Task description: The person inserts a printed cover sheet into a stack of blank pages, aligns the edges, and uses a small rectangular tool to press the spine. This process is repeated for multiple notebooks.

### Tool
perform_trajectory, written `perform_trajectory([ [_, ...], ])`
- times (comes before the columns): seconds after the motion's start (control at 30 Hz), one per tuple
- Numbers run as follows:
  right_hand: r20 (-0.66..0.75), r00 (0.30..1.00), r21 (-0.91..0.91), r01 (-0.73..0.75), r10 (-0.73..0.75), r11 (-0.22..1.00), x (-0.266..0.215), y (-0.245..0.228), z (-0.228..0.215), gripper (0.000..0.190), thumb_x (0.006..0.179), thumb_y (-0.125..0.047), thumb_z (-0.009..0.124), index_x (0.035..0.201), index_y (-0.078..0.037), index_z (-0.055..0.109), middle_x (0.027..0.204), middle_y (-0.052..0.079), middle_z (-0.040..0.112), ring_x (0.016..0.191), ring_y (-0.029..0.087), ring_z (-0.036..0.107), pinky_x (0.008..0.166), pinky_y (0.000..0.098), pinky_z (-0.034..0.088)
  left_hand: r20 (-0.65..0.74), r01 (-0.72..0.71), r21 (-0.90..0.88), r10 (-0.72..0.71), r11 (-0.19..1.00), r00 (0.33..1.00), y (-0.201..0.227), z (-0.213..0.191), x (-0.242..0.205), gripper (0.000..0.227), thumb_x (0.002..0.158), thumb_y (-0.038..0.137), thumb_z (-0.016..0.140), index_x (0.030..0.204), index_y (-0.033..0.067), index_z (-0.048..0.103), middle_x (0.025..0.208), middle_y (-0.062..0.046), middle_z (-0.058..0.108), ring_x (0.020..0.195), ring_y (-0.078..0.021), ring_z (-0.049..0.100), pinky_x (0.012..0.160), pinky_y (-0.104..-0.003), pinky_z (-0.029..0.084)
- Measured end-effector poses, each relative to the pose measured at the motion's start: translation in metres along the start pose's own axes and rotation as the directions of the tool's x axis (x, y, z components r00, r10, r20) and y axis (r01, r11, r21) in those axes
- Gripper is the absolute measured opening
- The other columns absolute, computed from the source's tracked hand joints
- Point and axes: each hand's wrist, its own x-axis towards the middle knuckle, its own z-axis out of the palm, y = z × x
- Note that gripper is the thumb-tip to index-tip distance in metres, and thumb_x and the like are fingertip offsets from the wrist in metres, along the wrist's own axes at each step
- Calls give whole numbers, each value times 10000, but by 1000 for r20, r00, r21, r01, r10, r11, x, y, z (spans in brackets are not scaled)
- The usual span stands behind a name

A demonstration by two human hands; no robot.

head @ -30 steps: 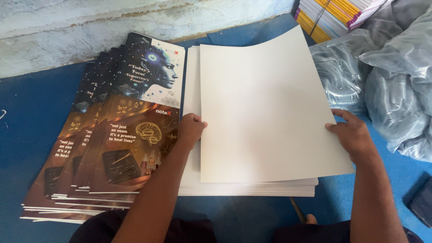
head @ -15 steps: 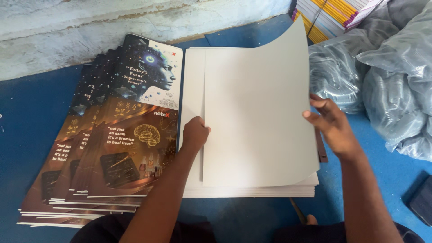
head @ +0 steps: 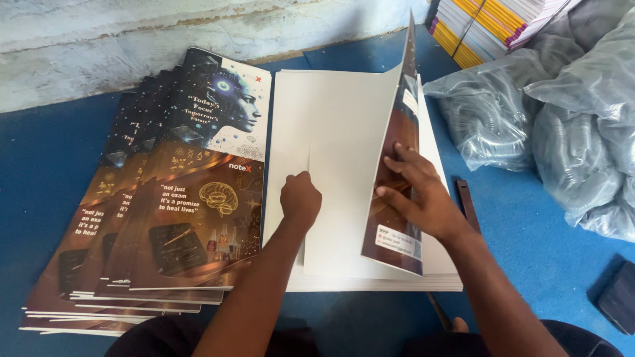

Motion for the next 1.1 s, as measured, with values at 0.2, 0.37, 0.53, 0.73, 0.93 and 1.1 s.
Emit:
perform_trajectory([
  [0.2, 109, 994, -244, 54, -28, 968, 5, -5, 20, 649, 881, -485, 690, 1416, -130, 594, 1626, 115, 378, 1535, 350, 237, 1209, 546, 220, 71, -56, 84, 50, 995, 996, 8, 0, 3, 180, 845, -28, 681, 1016, -19, 629, 1038, -234, 636, 948, -359, 657, 774, -422, 603],
  [0.37, 179, 979, -356, 154, -95, 922, 8, -9, 40, 640, 851, -462, 694, 1408, -161, 600, 1594, 106, 404, 1513, 362, 260, 1199, 542, 213, -16, -227, -103, 226, 969, 974, 1, 13, 6, 351, 721, -86, 689, 1034, 72, 712, 1075, -173, 642, 978, -384, 628, 842, -466, 559],
  [0.53, 230, 969, -444, 185, -88, 877, 14, -14, 58, 638, 841, -462, 700, 1402, -178, 597, 1582, 87, 420, 1486, 355, 279, 1188, 558, 229, 113, -85, -196, 109, 977, 988, -16, 35, 31, 145, 884, 115, 679, 1000, 97, 764, 1097, -183, 656, 1031, -362, 655, 926, -445, 547],
  [0.73, 331, 943, -550, 185, 9, 815, 23, -23, 74, 664, 839, -522, 712, 1404, -211, 553, 1581, 69, 379, 1493, 332, 254, 1178, 601, 208, 316, 214, -523, -46, 825, 948, -15, 29, 57, 580, 1086, 536, 504, 948, 50, 788, 1045, -164, 730, 1013, -314, 657, 899, -404, 475],
  [0.93, 386, 921, -549, 179, 57, 816, 23, -23, 80, 720, 813, -497, 745, 1434, -208, 522, 1574, 62, 374, 1491, 335, 249, 1190, 603, 186, 264, 144, -409, -34, 901, 964, 5, 22, 48, 405, 899, 443, 656, 922, 53, 764, 921, -149, 774, 909, -321, 727, 847, -424, 552],
  [1.1, 271, 960, -356, 170, -72, 919, 24, 1, 70, 522, 930, -429, 673, 1397, -212, 591, 1549, 94, 463, 1505, 297, 383, 1238, 529, 284, 214, 110, -367, -31, 924, 976, 0, 27, 57, 385, 938, 424, 643, 930, 54, 749, 952, -140, 750, 929, -333, 689, 860, -441, 529],
])
